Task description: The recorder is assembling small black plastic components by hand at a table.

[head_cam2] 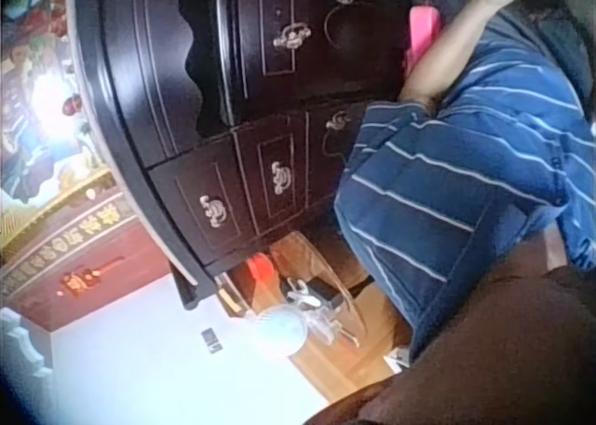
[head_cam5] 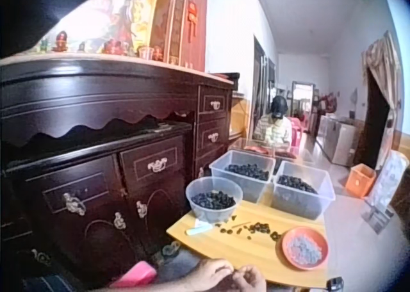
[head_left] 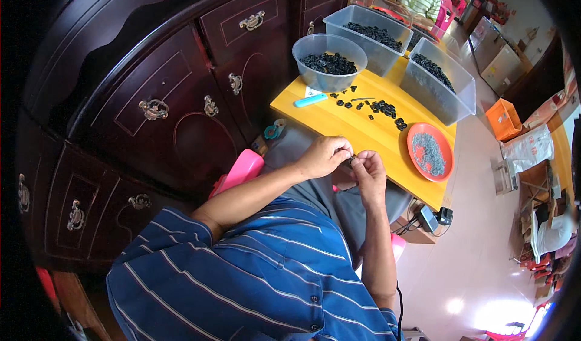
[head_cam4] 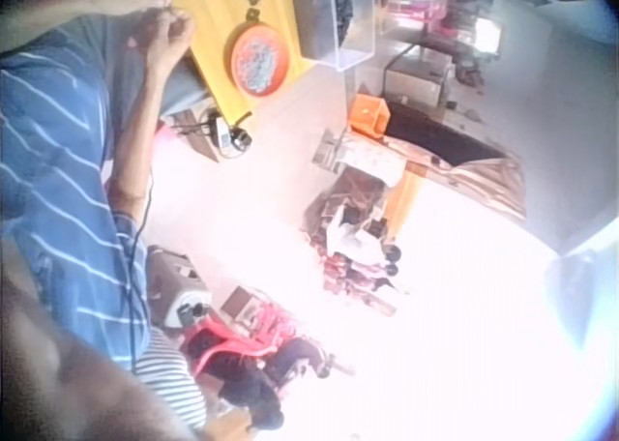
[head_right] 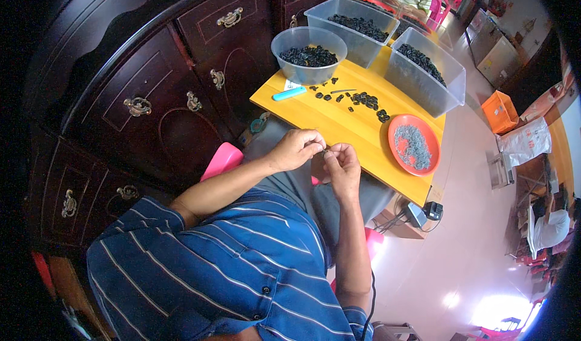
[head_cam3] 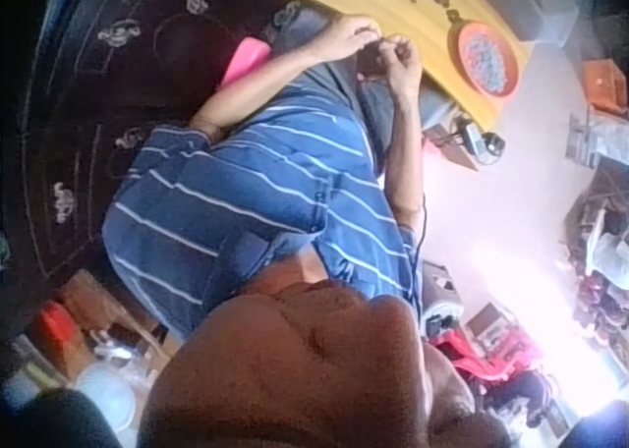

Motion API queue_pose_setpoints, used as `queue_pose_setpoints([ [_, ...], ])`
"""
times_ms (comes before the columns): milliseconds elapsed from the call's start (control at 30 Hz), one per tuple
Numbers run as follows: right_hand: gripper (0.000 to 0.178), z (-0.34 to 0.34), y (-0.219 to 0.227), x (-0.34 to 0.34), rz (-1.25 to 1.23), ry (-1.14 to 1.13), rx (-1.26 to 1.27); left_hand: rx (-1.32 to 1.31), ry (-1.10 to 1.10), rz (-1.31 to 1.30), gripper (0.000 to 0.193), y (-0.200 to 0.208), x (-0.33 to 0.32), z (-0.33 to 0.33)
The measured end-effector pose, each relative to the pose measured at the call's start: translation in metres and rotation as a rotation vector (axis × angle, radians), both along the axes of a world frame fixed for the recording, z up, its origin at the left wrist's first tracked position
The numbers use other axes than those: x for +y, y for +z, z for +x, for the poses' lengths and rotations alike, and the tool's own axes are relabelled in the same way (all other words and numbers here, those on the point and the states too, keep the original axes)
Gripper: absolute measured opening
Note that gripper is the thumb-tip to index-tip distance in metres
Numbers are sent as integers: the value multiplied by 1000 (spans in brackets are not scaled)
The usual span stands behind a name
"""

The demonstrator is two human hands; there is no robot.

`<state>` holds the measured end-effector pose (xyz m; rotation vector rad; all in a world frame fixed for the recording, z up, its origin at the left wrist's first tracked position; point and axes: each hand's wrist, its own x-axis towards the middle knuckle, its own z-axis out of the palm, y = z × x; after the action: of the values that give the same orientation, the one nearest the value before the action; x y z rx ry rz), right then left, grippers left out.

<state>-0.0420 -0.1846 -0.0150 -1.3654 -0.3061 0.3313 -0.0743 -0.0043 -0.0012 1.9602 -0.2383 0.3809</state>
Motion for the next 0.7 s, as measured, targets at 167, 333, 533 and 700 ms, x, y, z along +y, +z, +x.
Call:
queue_pose_setpoints([
  [167,12,1,-2,0,-28,-21,-12,-38,30,34,8,-2,0,0],
  [333,12,3,-5,-1,-17,-25,-16,-20,23,52,9,0,-1,-2],
  [533,12,5,-10,0,-18,-28,-20,-56,49,108,8,2,-4,-2],
  [700,13,5,-12,0,-28,-75,-25,-43,38,125,8,1,-5,2],
])
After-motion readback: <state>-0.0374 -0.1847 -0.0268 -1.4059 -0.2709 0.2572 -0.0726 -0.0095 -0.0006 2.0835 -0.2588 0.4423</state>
